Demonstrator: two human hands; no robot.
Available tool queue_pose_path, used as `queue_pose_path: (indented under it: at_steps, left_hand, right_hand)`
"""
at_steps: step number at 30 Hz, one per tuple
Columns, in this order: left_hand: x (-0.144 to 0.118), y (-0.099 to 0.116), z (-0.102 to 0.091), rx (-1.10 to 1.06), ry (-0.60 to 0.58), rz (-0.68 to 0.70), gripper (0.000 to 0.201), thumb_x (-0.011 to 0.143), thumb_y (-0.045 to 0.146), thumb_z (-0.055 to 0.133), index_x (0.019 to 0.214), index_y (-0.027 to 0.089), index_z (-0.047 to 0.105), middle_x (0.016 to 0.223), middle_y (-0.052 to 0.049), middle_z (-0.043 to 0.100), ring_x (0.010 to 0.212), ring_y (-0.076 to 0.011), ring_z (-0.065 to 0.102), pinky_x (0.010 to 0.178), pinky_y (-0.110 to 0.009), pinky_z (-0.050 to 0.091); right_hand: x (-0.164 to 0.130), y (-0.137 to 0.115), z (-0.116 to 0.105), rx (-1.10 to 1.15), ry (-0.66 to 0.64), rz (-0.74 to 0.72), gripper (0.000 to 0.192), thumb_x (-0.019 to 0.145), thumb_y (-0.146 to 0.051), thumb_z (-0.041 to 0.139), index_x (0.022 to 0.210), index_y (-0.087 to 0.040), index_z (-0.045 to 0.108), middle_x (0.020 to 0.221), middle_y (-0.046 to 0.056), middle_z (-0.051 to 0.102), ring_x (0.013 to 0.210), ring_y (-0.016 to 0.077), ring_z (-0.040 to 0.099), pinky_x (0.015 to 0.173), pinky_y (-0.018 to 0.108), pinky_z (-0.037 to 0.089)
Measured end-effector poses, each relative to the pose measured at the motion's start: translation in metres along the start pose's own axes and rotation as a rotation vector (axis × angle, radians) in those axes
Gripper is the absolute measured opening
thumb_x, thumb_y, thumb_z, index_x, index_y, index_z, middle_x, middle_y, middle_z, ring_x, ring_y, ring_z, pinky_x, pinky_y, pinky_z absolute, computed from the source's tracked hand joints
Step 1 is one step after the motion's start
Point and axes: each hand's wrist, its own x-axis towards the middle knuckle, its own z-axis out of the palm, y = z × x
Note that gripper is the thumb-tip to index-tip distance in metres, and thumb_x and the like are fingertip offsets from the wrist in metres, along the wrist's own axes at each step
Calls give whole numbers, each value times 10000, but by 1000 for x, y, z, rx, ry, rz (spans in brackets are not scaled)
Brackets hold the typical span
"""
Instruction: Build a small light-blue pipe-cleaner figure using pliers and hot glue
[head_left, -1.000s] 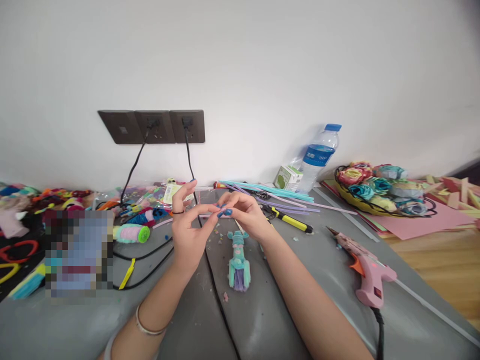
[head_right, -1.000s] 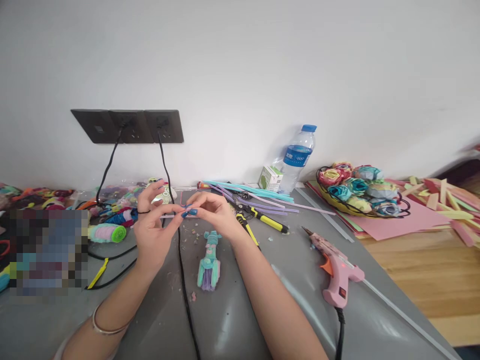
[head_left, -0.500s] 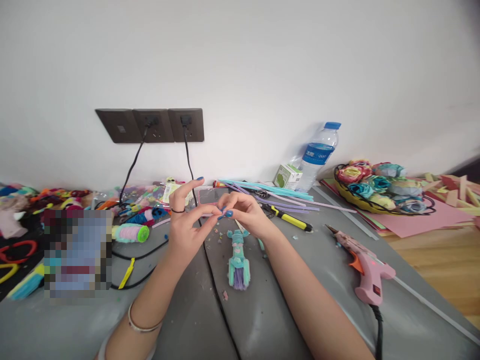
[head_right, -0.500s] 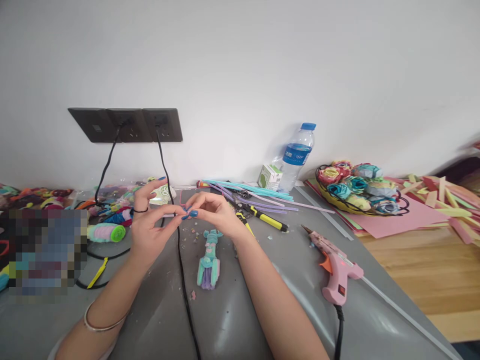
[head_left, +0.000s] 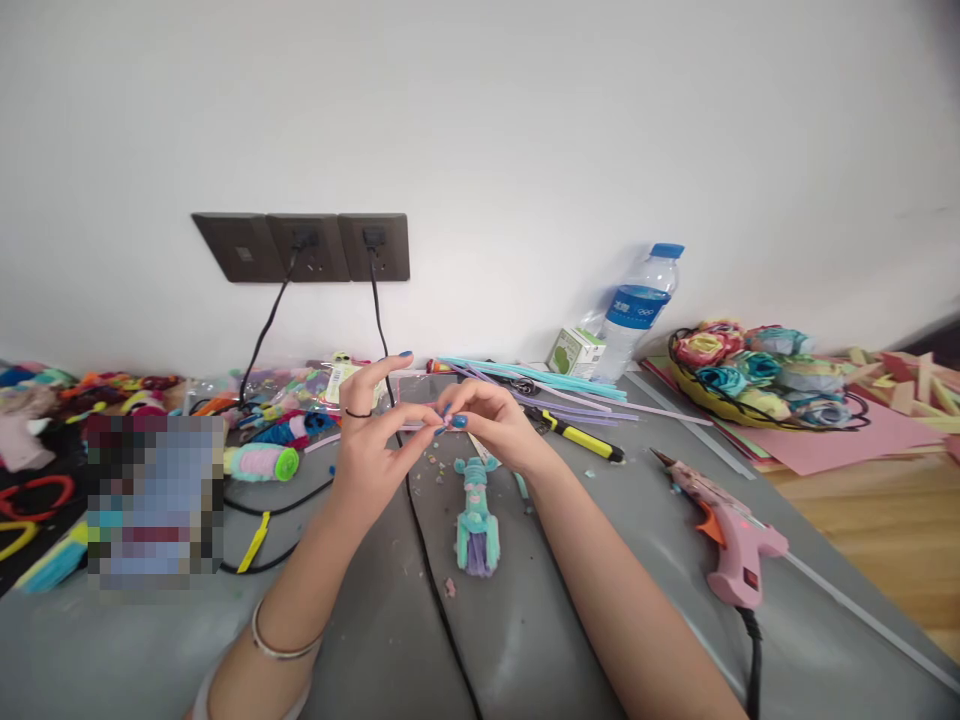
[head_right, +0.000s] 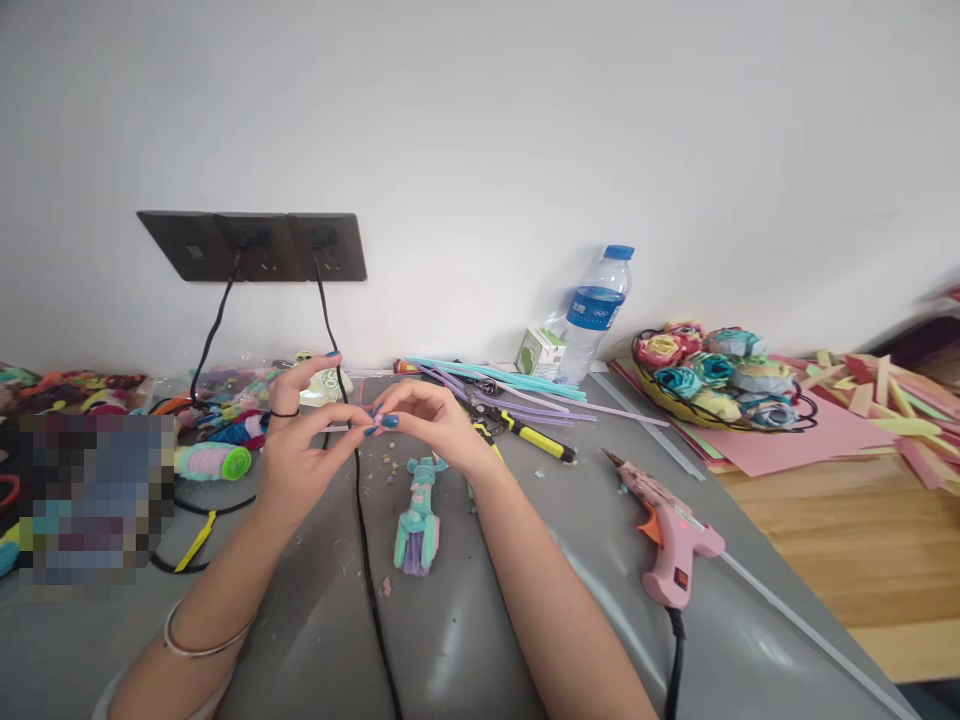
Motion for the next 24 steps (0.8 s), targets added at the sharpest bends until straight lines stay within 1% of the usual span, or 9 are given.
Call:
queue_pose_path:
  at_steps: [4,9,14,16,19,21,24]
  left_hand:
    - [-1,-2,0,-44,-12,-39,118,905,204,652,820,227,729,1379,-84,540,1305,-283,524,1068,-466,444]
    - [-1,-1,1,-80,-11,-71,123,910,203,644,818,219,723,1369,-87,535,1314,-267,521,1087,-453,441]
    - [-1,1,3,-62,-17,-86,123,911,241,649,806,238,714,1349,-89,559,1300,-274,530,1086,-478,444]
    - [-1,2,4,-45,-12,-71,118,907,234,651,806,241,712,1348,-93,565,1290,-281,535,1075,-485,449]
    - [-1,2,4,-1,0,-5,113,899,212,660,801,235,712,1338,-93,572,1255,-282,553,1072,-489,437]
    - [-1,2,5,33,7,29,113,900,205,659,805,234,711,1329,-89,577,1243,-279,558,1075,-487,425]
    - [-1,3,5,57,16,26,91,904,203,656,838,231,713,1346,-98,560,1264,-283,547,1076,-479,423]
  right_hand:
    - [-1,0,-1,18,-7,15,144,858,-346,762,868,-209,718,894,21,676,757,140,665,752,302,561]
    - [0,1,0,29,2,35,190,812,-349,804,821,-195,693,903,24,679,729,136,670,731,301,569]
    - [1,0,2,17,30,45,243,767,-386,837,786,-193,691,859,22,680,702,137,652,722,308,576]
    - [1,-1,2,13,37,46,275,750,-421,844,776,-193,693,843,24,679,702,143,651,711,308,573]
    - [1,-2,2,-12,49,64,308,730,-446,851,759,-190,683,819,24,676,695,146,640,696,303,561]
    - [1,-2,3,-39,64,100,313,746,-453,837,752,-188,671,803,24,676,684,143,623,687,295,548]
    - [2,-2,4,-45,95,142,316,787,-471,798,760,-188,660,795,19,666,672,131,592,659,270,516]
